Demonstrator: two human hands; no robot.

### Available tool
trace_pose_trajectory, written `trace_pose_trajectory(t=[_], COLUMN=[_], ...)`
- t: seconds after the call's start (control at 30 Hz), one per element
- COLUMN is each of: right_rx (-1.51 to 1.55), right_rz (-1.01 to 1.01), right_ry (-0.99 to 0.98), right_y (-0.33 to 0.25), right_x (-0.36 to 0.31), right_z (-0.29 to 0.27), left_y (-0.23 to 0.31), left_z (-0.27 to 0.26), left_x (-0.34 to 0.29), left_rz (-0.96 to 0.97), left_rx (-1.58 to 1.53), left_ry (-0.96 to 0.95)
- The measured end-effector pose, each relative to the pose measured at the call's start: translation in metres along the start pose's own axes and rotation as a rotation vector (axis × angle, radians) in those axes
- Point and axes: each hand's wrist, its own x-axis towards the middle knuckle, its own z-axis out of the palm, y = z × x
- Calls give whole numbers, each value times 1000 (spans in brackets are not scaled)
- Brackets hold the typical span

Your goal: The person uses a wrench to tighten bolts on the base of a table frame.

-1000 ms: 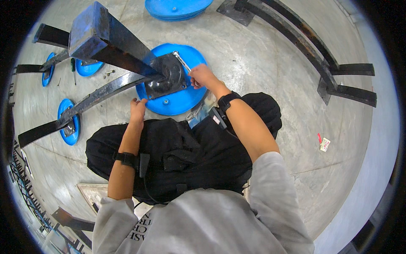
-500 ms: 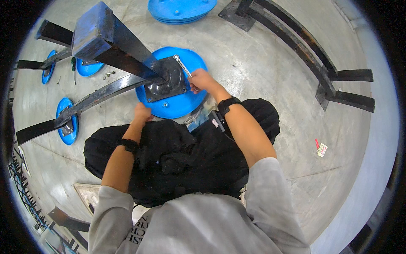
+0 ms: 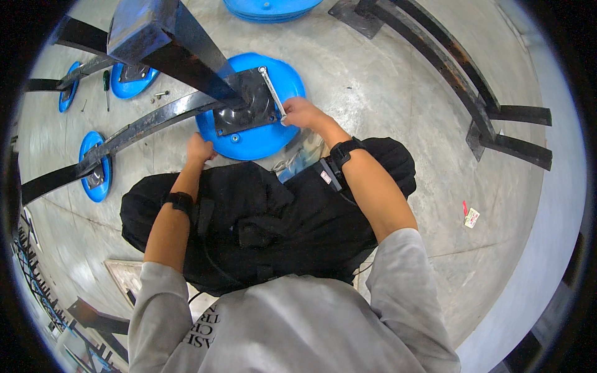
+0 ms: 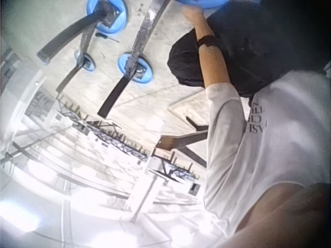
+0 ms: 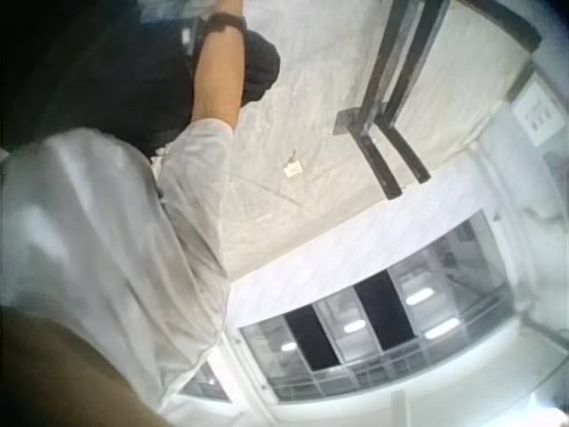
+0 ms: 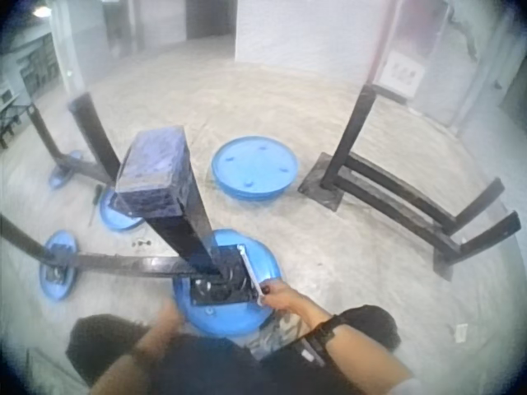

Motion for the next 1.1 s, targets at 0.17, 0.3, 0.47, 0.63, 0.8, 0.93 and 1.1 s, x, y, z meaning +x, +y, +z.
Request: trace_pose_trajectory(t=[0.17, 0.3, 0.47, 0.63, 0.8, 0.93, 1.1], right_rx=[-516, -771, -736, -715, -892, -940, -950], right_rz=[-101, -118, -90, -70, 213, 248, 89], right_ry=[162, 372, 397, 248, 196, 184, 255], right_y=[-12, -16, -1, -14, -22, -19, -19], right_x=[-1, -7, -2, 3, 12, 12, 0], right_z=[8, 15, -7, -15, -8, -11, -7], left_y=[-21, -12, 11, 3, 9, 19, 8], left_z=[8, 2, -3, 0, 2, -4, -2], left_x=[15, 10, -5, -6, -10, -27, -18], left_rz=[199, 174, -101, -55, -70, 70, 32], left_rx=[127, 162, -68, -14, 37, 47, 38], left_ry=[429, 370, -135, -126, -109, -108, -85])
